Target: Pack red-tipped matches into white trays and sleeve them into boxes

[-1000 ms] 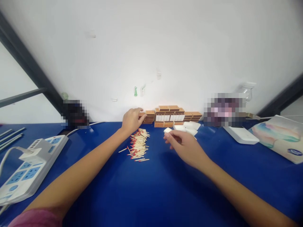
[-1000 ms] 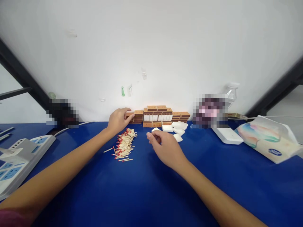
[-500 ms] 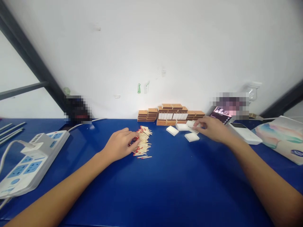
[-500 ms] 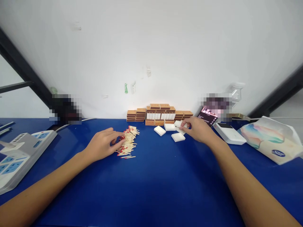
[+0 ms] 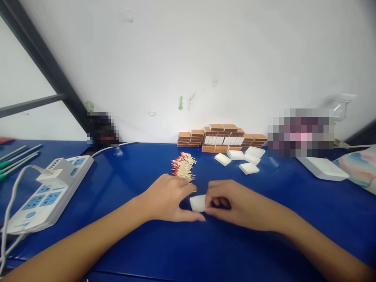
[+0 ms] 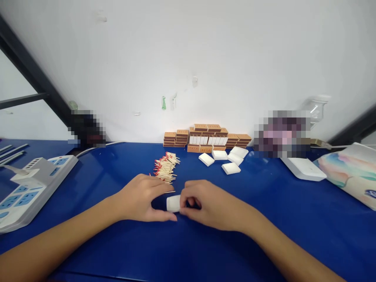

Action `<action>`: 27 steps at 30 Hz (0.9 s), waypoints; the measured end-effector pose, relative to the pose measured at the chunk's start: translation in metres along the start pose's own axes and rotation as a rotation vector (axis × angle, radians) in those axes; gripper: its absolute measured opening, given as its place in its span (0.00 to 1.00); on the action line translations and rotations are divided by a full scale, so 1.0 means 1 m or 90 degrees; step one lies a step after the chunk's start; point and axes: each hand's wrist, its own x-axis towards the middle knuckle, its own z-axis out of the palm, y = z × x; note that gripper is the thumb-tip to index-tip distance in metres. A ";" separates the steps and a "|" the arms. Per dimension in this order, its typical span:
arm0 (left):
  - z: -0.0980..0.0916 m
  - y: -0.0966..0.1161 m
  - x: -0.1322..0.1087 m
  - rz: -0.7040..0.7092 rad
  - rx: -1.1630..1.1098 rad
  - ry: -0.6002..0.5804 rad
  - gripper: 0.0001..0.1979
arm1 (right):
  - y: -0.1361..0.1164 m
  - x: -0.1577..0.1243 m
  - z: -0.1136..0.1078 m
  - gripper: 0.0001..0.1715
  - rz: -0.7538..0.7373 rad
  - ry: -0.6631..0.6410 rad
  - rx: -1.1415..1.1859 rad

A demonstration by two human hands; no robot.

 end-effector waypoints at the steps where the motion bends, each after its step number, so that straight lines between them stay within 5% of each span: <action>1: 0.001 0.002 0.000 0.006 0.003 -0.021 0.26 | -0.004 0.001 0.006 0.07 -0.003 -0.017 0.012; 6: 0.003 0.011 0.000 0.051 0.022 -0.046 0.19 | 0.007 0.011 0.005 0.07 0.022 0.025 0.103; 11: 0.009 0.029 -0.004 0.130 0.060 -0.034 0.22 | 0.018 0.036 0.011 0.06 -0.008 0.150 -0.009; 18: 0.016 0.046 -0.010 0.203 0.095 -0.016 0.25 | 0.004 0.058 0.030 0.10 -0.090 0.092 -0.133; 27: 0.015 0.043 -0.009 0.194 0.097 -0.050 0.24 | 0.010 0.059 0.029 0.06 -0.047 0.085 -0.117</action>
